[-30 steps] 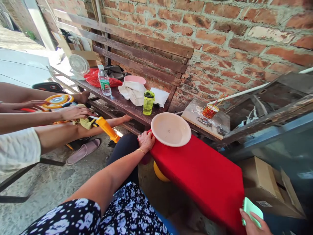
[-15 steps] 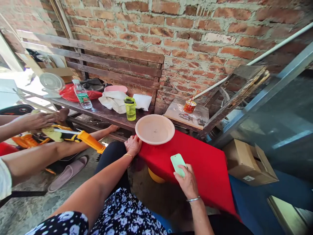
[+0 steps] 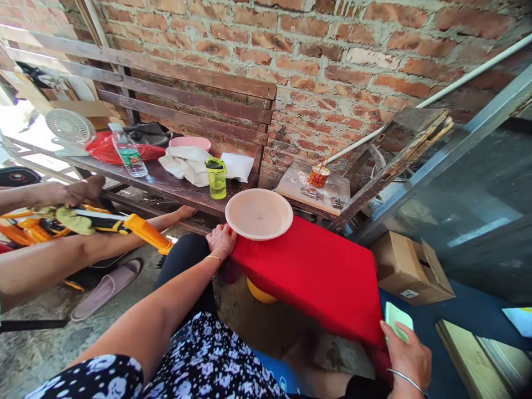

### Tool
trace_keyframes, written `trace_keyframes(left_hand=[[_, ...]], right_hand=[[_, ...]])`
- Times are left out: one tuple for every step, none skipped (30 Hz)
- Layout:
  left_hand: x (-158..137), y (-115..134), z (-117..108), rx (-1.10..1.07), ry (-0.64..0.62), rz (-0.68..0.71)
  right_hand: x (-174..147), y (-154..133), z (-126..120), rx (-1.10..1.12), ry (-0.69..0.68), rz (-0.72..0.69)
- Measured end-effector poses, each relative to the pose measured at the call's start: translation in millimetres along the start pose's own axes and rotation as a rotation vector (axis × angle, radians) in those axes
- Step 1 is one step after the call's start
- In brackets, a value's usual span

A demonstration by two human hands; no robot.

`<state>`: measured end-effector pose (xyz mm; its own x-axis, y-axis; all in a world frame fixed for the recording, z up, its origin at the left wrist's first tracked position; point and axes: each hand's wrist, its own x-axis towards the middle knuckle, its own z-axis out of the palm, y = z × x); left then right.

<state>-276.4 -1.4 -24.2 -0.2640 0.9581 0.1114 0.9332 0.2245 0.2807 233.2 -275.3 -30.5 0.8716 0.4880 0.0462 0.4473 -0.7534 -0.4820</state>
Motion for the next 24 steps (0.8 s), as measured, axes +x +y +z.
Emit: trace_keyframes(left_hand=[[0, 0, 0, -0.002, 0.003, 0.0], [-1, 1, -1, -0.005, 0.005, -0.001], [-1, 1, -1, -0.007, 0.007, -0.002], [-1, 1, 0, -0.01, 0.009, -0.003], [-1, 1, 0, -0.011, 0.009, -0.003], [-1, 0, 0, -0.012, 0.01, -0.003], [0, 0, 1, -0.012, 0.01, -0.002], [0, -1, 2, -0.011, 0.01, 0.0], [0, -1, 3, -0.01, 0.011, 0.002], [1, -2, 3, -0.008, 0.01, 0.004], [1, -2, 4, -0.006, 0.011, 0.006], [2, -3, 4, -0.004, 0.011, 0.007], [2, -3, 5, -0.002, 0.012, 0.009], [2, -4, 5, 0.001, 0.012, 0.011], [3, -4, 5, 0.003, 0.012, 0.013], [3, -4, 5, 0.005, 0.012, 0.015], [3, -4, 5, 0.007, 0.012, 0.016], [3, -4, 5, 0.008, 0.012, 0.016], [3, -4, 5, 0.01, 0.012, 0.016], [3, -4, 4, 0.01, 0.012, 0.014], [2, -3, 4, 0.01, 0.012, 0.012], [2, -3, 4, 0.01, 0.011, 0.01], [2, -2, 3, 0.008, 0.009, 0.007], [1, -2, 3, 0.006, 0.008, 0.005]], right_hand=[[2, 6, -5, -0.041, 0.032, 0.063], [3, 7, -8, -0.067, 0.06, 0.096], [0, 4, -9, -0.07, 0.081, 0.089], [-4, -3, -7, -0.051, 0.095, 0.039], [-12, -14, -2, -0.015, 0.102, -0.041], [-22, -28, 5, 0.029, 0.104, -0.138], [-34, -45, 14, 0.077, 0.098, -0.244], [-48, -63, 24, 0.124, 0.081, -0.357], [-63, -82, 35, 0.166, 0.05, -0.471], [-79, -99, 46, 0.197, 0.001, -0.585], [-93, -116, 56, 0.215, -0.057, -0.697], [-107, -129, 64, 0.217, -0.111, -0.798], [-118, -140, 71, 0.208, -0.151, -0.882], [-126, -148, 77, 0.192, -0.174, -0.942], [-132, -153, 80, 0.179, -0.18, -0.978], [-134, -155, 82, 0.172, -0.177, -0.989], [-133, -154, 83, 0.174, -0.169, -0.978], [-129, -150, 82, 0.182, -0.163, -0.95], [-123, -144, 80, 0.195, -0.159, -0.909], [-114, -135, 78, 0.206, -0.152, -0.856], [-104, -125, 74, 0.211, -0.142, -0.794], [-93, -112, 68, 0.21, -0.125, -0.725], [-81, -99, 62, 0.203, -0.103, -0.652], [-69, -85, 54, 0.19, -0.081, -0.576]])
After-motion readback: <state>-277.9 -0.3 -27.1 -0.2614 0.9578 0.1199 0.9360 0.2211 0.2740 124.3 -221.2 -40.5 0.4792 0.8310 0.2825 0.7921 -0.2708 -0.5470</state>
